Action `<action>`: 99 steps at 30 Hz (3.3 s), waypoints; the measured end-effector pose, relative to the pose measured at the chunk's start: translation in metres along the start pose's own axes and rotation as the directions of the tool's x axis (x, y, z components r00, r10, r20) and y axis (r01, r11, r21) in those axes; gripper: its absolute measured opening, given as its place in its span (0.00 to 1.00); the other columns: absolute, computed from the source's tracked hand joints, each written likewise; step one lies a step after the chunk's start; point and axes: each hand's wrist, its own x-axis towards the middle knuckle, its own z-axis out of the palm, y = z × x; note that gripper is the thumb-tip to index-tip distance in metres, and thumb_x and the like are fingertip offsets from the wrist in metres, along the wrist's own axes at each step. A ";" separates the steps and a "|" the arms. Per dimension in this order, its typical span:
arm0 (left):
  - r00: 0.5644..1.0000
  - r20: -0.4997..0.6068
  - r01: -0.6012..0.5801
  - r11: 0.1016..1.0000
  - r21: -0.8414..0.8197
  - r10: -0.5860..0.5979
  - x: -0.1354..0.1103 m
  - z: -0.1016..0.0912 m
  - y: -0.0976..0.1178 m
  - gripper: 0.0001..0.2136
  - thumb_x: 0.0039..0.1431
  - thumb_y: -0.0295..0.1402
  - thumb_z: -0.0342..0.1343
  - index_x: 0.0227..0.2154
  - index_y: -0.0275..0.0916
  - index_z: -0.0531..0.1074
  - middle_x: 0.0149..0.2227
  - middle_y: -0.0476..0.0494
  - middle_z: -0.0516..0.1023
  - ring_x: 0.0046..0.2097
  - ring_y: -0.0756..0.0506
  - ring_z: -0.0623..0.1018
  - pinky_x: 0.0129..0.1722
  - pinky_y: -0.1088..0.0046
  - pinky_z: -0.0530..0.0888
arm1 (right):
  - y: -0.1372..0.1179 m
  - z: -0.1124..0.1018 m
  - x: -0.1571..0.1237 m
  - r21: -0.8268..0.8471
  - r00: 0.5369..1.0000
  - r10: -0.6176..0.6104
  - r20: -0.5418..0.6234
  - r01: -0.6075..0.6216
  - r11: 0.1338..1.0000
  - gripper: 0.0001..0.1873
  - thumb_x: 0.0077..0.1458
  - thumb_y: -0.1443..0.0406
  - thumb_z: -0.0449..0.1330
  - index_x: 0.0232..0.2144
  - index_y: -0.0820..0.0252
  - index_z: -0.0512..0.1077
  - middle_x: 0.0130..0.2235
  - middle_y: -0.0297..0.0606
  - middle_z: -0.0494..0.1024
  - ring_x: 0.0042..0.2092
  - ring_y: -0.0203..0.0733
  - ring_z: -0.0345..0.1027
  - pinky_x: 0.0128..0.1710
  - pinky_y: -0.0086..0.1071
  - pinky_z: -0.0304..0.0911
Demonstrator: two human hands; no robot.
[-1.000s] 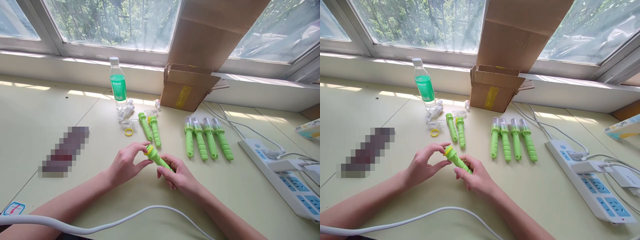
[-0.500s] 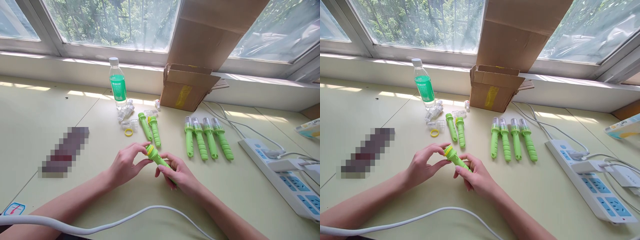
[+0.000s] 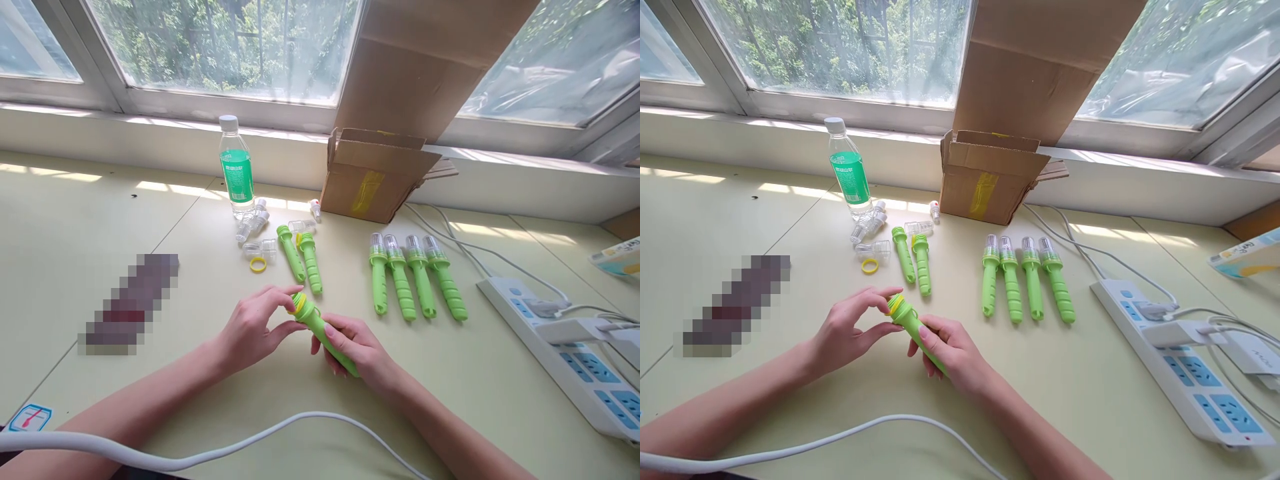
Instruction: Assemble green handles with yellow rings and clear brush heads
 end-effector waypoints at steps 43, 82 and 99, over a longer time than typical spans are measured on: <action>1.000 -0.008 -0.021 0.999 0.034 0.021 -0.001 0.002 0.000 0.11 0.55 0.26 0.59 0.39 0.40 0.65 0.46 0.38 0.78 0.51 0.42 0.77 0.45 0.68 0.78 | -0.003 -0.003 0.000 -0.075 0.992 0.108 -0.064 -0.112 0.991 0.17 0.54 0.57 0.62 0.43 0.56 0.64 0.28 0.30 0.75 0.18 0.28 0.56 0.17 0.24 0.55; 1.000 0.000 -0.030 0.998 0.047 0.030 -0.003 0.004 -0.001 0.10 0.55 0.26 0.60 0.37 0.39 0.65 0.46 0.38 0.78 0.50 0.43 0.78 0.44 0.68 0.77 | -0.001 -0.004 -0.001 -0.030 0.998 0.058 -0.005 -0.058 0.998 0.11 0.59 0.58 0.57 0.41 0.57 0.66 0.25 0.28 0.69 0.19 0.28 0.55 0.17 0.24 0.53; 1.000 0.030 0.005 0.999 0.049 -0.006 -0.003 0.003 -0.001 0.10 0.56 0.26 0.58 0.39 0.39 0.64 0.47 0.36 0.77 0.51 0.42 0.76 0.45 0.66 0.76 | 0.000 -0.005 0.002 0.056 0.999 0.006 0.037 -0.009 0.998 0.16 0.61 0.54 0.53 0.44 0.59 0.66 0.34 0.37 0.74 0.23 0.31 0.64 0.21 0.26 0.59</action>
